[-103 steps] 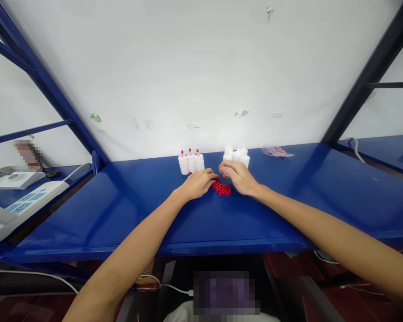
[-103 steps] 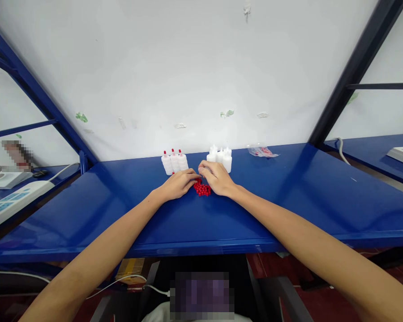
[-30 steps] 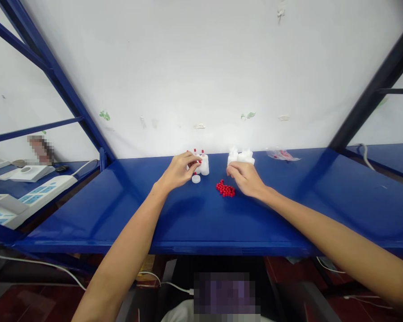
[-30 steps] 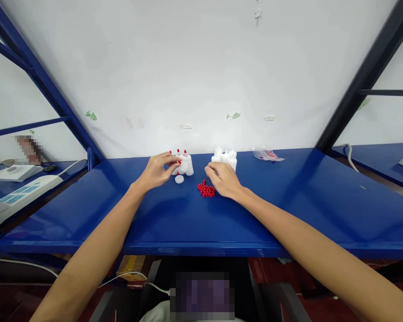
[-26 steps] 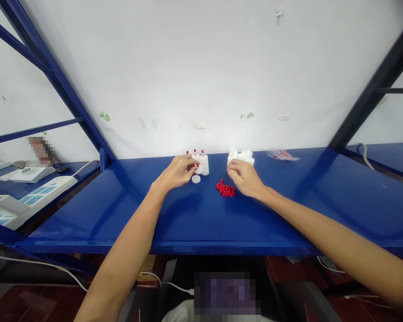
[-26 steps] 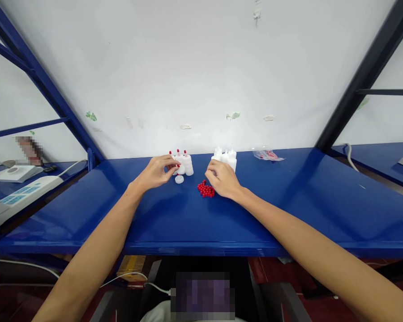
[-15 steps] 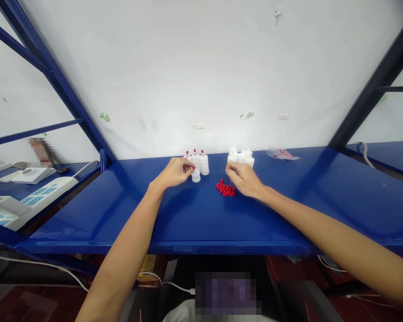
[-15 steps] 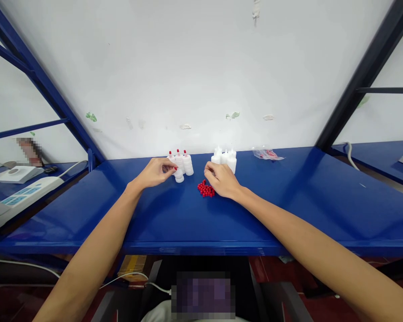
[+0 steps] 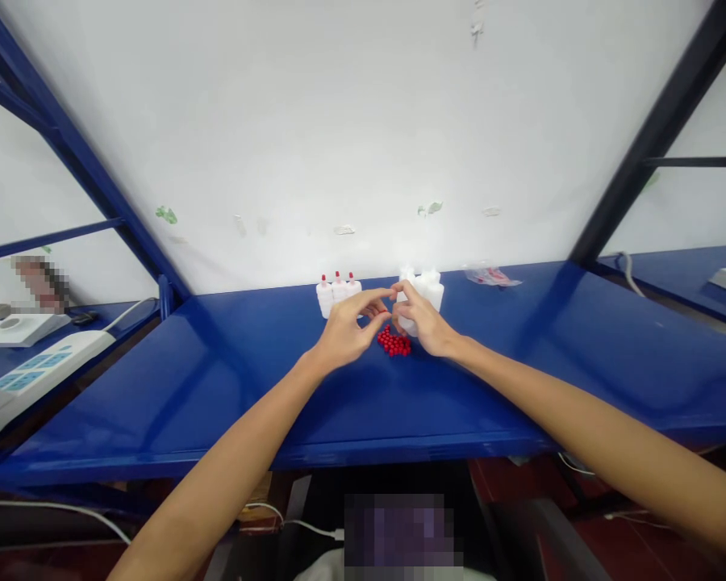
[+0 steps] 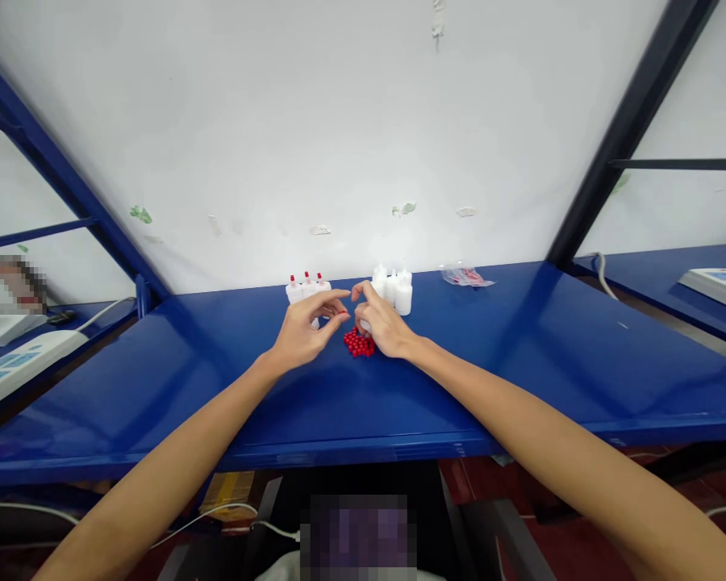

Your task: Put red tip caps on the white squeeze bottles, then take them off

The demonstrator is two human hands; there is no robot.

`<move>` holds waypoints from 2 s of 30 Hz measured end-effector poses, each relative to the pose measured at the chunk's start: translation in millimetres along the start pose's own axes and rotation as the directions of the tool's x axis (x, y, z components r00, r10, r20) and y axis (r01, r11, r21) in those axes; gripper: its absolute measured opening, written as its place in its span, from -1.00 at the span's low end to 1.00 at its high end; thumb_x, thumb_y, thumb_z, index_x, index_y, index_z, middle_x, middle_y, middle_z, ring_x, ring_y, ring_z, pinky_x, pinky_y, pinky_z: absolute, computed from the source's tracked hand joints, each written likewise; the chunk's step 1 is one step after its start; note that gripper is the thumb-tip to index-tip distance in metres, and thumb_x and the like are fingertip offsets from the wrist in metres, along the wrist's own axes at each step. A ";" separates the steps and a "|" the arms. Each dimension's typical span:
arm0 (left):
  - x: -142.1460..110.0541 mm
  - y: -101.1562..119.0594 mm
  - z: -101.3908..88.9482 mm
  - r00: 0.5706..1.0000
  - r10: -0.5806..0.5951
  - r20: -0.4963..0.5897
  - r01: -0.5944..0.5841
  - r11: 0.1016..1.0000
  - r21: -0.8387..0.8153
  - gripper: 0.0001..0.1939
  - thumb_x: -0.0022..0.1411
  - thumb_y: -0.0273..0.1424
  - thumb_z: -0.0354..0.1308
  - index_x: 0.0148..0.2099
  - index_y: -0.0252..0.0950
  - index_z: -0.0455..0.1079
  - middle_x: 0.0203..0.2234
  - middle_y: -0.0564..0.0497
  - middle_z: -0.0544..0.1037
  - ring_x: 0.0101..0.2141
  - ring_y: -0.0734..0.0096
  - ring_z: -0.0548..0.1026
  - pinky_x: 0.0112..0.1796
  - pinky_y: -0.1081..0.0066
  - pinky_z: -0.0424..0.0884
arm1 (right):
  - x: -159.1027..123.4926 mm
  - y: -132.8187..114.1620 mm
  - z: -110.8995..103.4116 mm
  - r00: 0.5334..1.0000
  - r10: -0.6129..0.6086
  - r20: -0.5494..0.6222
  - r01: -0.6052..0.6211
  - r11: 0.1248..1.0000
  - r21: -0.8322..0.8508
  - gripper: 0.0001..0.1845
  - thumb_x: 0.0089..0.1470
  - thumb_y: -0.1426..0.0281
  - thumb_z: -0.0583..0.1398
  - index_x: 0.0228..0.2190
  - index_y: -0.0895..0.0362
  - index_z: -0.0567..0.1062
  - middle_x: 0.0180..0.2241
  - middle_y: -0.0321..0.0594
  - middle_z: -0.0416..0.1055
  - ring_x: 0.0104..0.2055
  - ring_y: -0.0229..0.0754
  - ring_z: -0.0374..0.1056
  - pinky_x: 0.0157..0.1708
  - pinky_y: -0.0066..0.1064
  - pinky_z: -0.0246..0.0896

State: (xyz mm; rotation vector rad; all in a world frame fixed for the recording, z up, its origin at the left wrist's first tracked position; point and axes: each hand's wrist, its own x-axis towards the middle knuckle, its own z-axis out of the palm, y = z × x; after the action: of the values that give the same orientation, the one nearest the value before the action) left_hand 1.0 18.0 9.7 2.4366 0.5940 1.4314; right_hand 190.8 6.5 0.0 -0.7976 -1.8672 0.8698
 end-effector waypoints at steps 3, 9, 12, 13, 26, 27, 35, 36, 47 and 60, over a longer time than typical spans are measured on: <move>-4.5 8.6 20.7 1.000 0.013 -0.012 -0.013 0.999 -0.049 -0.63 0.26 -0.57 0.12 0.10 -0.29 0.38 -0.27 -0.03 0.59 -0.31 0.49 0.56 -0.26 0.47 0.54 | 0.0 2.2 -0.6 0.999 -0.034 0.033 0.036 0.998 -0.061 -0.75 0.16 0.27 0.00 -0.13 0.04 0.13 -0.55 -0.43 0.22 -0.54 -0.21 0.16 -0.46 -0.36 0.07; -6.9 9.6 21.3 0.995 0.053 -0.088 -0.052 0.998 0.018 -0.68 0.23 -0.60 0.12 0.03 -0.31 0.41 -0.23 -0.04 0.61 -0.29 0.48 0.58 -0.19 0.45 0.54 | -1.9 3.2 -1.6 0.998 -0.045 0.044 0.051 0.984 -0.168 -0.76 0.23 0.22 0.01 -0.11 0.04 0.17 -0.52 -0.41 0.24 -0.52 -0.22 0.14 -0.45 -0.37 0.03; -7.7 9.1 21.6 0.995 0.078 -0.066 -0.074 0.996 0.059 -0.70 0.22 -0.62 0.11 0.00 -0.31 0.43 -0.20 -0.05 0.62 -0.25 0.45 0.59 -0.16 0.43 0.53 | -2.3 2.2 -1.2 0.997 -0.049 0.065 0.058 0.987 -0.152 -0.83 0.23 0.27 0.01 -0.15 0.05 0.21 -0.49 -0.39 0.25 -0.51 -0.23 0.15 -0.45 -0.37 0.03; -8.2 8.9 22.3 0.994 0.083 -0.070 -0.079 0.995 0.067 -0.70 0.22 -0.62 0.12 -0.01 -0.31 0.43 -0.20 -0.05 0.62 -0.25 0.45 0.59 -0.15 0.44 0.53 | -2.3 1.7 -1.2 0.996 -0.047 0.072 0.057 0.988 -0.145 -0.84 0.22 0.29 0.00 -0.16 0.05 0.22 -0.49 -0.38 0.25 -0.51 -0.24 0.15 -0.46 -0.37 0.03; -13.5 5.9 28.6 0.997 0.055 -0.049 -0.053 0.998 0.041 -0.68 0.17 -0.62 0.14 -0.04 -0.30 0.46 -0.24 -0.04 0.62 -0.26 0.41 0.58 -0.20 0.40 0.52 | -2.2 -8.6 -1.3 0.989 -0.092 0.116 0.107 0.984 -0.139 -0.81 0.11 0.42 -0.05 -0.22 0.09 0.27 -0.47 -0.35 0.24 -0.46 -0.23 0.16 -0.41 -0.35 0.09; -13.5 6.4 29.1 0.997 0.046 -0.055 -0.044 0.999 0.029 -0.68 0.16 -0.62 0.14 -0.04 -0.29 0.46 -0.24 -0.04 0.62 -0.26 0.41 0.58 -0.20 0.40 0.52 | -2.6 -9.6 -1.5 0.988 -0.106 0.112 0.122 0.981 -0.154 -0.81 0.12 0.43 -0.05 -0.21 0.09 0.27 -0.48 -0.35 0.24 -0.47 -0.23 0.16 -0.42 -0.35 0.09; -6.9 11.2 25.6 0.992 -0.091 -0.091 0.080 0.989 -0.122 -0.81 0.21 -0.56 0.15 -0.12 -0.30 0.47 -0.27 -0.03 0.60 -0.32 0.46 0.55 -0.23 0.43 0.52 | -1.9 -4.3 1.3 0.990 -0.144 -0.006 0.140 0.967 -0.214 -0.77 0.22 0.27 0.00 -0.11 0.09 0.22 -0.52 -0.39 0.29 -0.53 -0.26 0.18 -0.43 -0.35 0.07; -5.5 10.9 24.2 0.987 -0.125 -0.105 0.110 0.985 -0.134 -0.84 0.22 -0.52 0.16 -0.14 -0.30 0.48 -0.28 -0.03 0.61 -0.32 0.46 0.55 -0.23 0.44 0.52 | -1.5 -2.2 1.1 0.991 -0.130 -0.027 0.121 0.969 -0.214 -0.76 0.23 0.25 0.00 -0.11 0.09 0.23 -0.53 -0.39 0.30 -0.53 -0.25 0.19 -0.44 -0.35 0.08; 6.9 -24.8 -42.4 0.959 -0.151 -0.241 0.218 0.933 0.285 -0.86 0.25 -0.39 0.18 -0.21 -0.28 0.56 -0.30 -0.03 0.63 -0.35 0.42 0.54 -0.25 0.37 0.50 | 8.3 7.4 -7.1 0.967 0.210 -0.145 -0.190 0.972 0.136 -0.76 -0.05 0.42 -0.02 -0.25 0.05 0.19 -0.49 -0.36 0.25 -0.53 -0.25 0.22 -0.60 -0.43 0.20; 0.1 -40.6 -59.5 0.966 -0.239 0.102 0.168 0.873 0.457 -0.81 0.26 -0.45 0.11 -0.14 -0.30 0.54 -0.30 -0.04 0.61 -0.36 0.38 0.54 -0.24 0.33 0.48 | 13.1 2.6 -6.1 0.971 0.220 -0.091 -0.227 0.971 -0.069 -0.77 -0.02 0.33 0.23 -0.30 0.19 0.50 -0.30 -0.15 0.44 -0.30 -0.18 0.32 -0.27 -0.27 0.25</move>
State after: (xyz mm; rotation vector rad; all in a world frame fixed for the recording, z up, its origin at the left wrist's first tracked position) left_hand -59.8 54.6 21.9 2.6825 1.2188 1.0978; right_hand 191.7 19.9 5.9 -1.0944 -1.7702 0.8909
